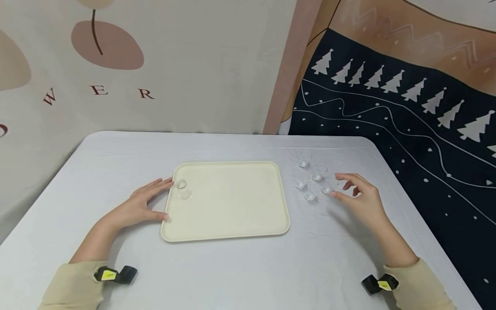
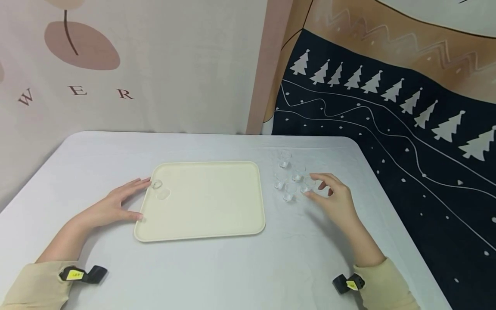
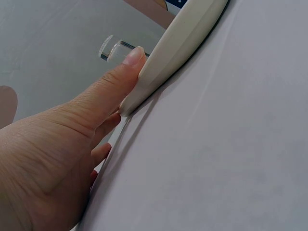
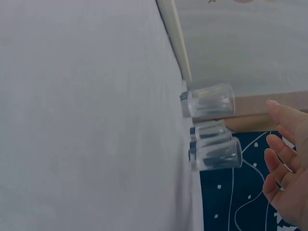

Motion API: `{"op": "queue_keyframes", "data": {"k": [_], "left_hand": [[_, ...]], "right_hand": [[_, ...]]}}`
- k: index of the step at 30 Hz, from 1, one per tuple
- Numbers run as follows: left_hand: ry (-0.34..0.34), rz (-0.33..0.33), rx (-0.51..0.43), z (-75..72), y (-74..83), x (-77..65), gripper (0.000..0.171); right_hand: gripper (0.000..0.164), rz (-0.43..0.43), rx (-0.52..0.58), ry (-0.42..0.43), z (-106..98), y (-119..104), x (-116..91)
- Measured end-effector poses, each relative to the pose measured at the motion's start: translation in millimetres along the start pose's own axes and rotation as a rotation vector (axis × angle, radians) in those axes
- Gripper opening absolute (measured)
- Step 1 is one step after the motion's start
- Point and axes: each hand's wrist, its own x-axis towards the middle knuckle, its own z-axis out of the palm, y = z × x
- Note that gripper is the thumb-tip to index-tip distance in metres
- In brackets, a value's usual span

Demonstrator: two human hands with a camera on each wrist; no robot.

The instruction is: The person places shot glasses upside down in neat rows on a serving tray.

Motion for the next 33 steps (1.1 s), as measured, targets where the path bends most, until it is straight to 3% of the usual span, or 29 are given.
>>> {"op": "queue_keyframes", "data": {"k": [9, 23, 33], "left_hand": [[-0.003, -0.003, -0.002, 1.0, 0.1, 0.1, 0.091], [0.003, -0.007, 0.013, 0.7, -1.7, 0.4, 0.092], [-0.001, -0.001, 0.007, 0.8, -1.0, 0.1, 0.092]], "right_hand": [[0.043, 0.060, 0.002, -0.063, 0, 26, 5], [0.046, 0.144, 0.036, -0.192, 8, 49, 11], [0.044, 0.174, 0.056, -0.207, 18, 58, 10]]}}
